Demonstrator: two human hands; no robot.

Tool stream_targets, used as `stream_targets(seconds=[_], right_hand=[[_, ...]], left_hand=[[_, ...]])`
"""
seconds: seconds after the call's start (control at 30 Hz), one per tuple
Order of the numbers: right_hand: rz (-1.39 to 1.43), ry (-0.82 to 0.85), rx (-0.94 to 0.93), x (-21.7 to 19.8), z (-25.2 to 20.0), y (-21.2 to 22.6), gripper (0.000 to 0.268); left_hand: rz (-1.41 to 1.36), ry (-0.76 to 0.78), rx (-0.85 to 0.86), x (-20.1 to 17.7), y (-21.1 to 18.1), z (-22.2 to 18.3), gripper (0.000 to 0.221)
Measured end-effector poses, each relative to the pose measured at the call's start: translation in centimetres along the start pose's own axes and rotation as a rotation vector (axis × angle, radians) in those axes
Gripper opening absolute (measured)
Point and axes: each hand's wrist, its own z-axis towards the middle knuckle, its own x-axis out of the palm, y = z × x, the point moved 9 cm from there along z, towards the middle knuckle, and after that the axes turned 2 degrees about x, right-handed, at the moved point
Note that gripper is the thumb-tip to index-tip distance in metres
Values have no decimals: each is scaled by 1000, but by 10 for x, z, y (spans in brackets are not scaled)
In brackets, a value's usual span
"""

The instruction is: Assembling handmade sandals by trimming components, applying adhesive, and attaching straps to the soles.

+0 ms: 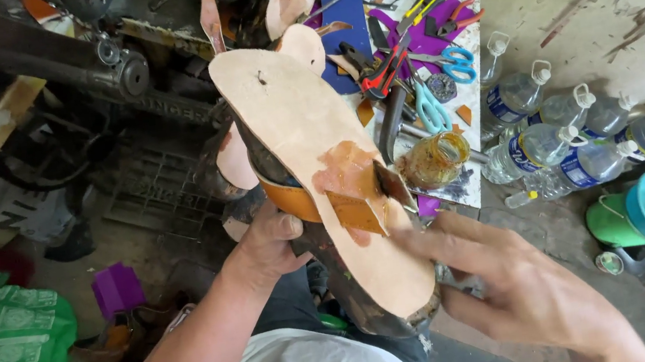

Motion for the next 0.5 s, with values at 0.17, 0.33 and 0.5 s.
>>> stream_targets(seconds=[0.17,0.33,0.5], right_hand=[[-29,-94,-161,0,3,6,81],[-71,-68,-215,7,-3,10,79],[-153,-142,-166,5,1,10,104]], left_hand=[[-65,5,4,-21,13,-7,75],[-49,39,-6,-20,16,-9,79],[-18,21,-19,-11,20,-5,87]])
